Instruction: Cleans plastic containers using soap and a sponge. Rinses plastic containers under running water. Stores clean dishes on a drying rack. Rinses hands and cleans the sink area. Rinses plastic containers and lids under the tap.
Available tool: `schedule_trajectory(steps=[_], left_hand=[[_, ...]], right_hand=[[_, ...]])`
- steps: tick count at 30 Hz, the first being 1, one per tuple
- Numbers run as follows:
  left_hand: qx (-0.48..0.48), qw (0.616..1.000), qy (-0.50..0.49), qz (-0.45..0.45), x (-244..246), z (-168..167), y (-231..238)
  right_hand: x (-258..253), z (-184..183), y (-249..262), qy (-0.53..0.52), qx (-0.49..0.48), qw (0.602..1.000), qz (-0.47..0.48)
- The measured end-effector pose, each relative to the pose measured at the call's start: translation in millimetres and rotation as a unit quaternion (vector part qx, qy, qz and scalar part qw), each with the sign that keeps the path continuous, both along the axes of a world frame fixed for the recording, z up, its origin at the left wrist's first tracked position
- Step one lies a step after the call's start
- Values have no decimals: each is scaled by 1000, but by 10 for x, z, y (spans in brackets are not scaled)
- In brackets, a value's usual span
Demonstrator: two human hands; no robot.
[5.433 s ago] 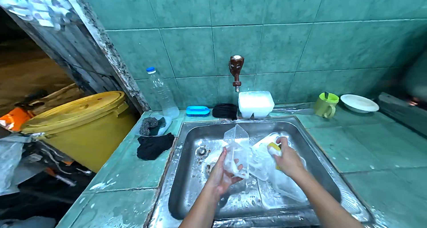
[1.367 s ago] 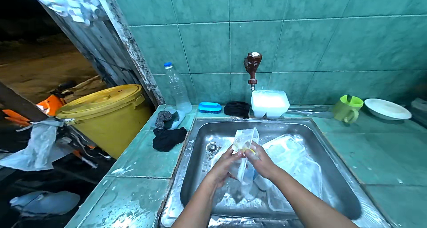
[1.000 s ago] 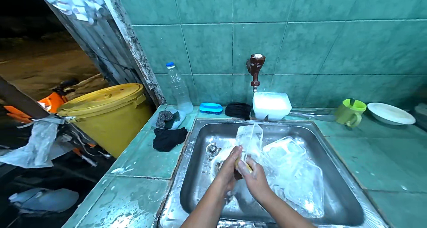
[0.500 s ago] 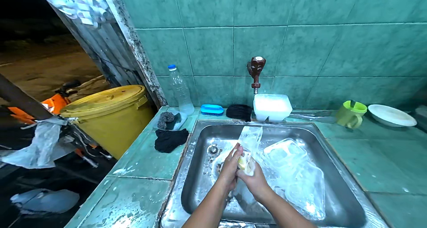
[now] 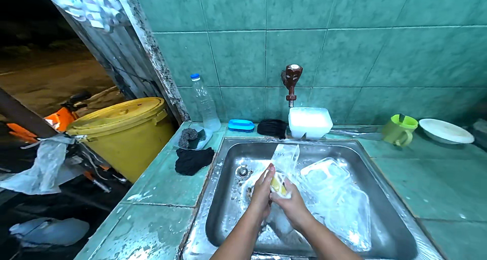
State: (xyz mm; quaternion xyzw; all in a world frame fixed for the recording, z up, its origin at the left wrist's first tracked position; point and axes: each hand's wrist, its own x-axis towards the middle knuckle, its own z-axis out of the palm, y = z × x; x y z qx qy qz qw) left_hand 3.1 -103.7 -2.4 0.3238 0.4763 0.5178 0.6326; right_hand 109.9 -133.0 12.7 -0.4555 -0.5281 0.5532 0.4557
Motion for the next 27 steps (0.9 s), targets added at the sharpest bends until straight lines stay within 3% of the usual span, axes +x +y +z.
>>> schedule_trajectory(steps=[1,3,6,7,8,10,12,14,15,17,20,21,22,23,25,27], left_hand=[[-1,1000,0,-2,-2,23,5],[-9,1000,6,-14,-4,63,17],[-10,999,33,-30,3,101,21],[2,998,51,-32,26,102,2],[14,997,63,-28,51,92,-19],[34,997,65,-11,83,56,-40],[46,998,36,-4,66,2,-40],[51,999,19,-2,46,-7,-6],[48,999,21,-9,33,10,9],[17,999,26,-15,37,79,12],[-12,998,59,-28,45,123,-12],[-11,996,76,-34,49,130,-27],[-7,996,84,-36,53,129,-32],[0,996,81,-33,56,112,-30],[18,998,58,-25,53,45,-30],[21,999,38,-8,45,21,-28]], right_hand=[[-16,-38,-24,3,17,1000,-8],[38,-147,-17,-109,111,987,34],[163,-172,104,-397,165,891,145],[170,-163,129,-456,161,859,166],[168,-138,130,-467,158,854,168],[159,-45,116,-342,129,923,117],[103,36,82,-120,34,991,39],[31,34,31,4,-5,1000,-8],[18,-11,4,4,16,1000,-13],[85,-140,8,-108,113,987,31],[220,-225,118,-395,178,888,152],[225,-246,131,-466,174,850,174],[216,-248,124,-484,168,840,177],[206,-229,106,-449,158,865,160],[163,-176,48,-247,128,957,82],[85,-112,-5,-85,93,992,21]])
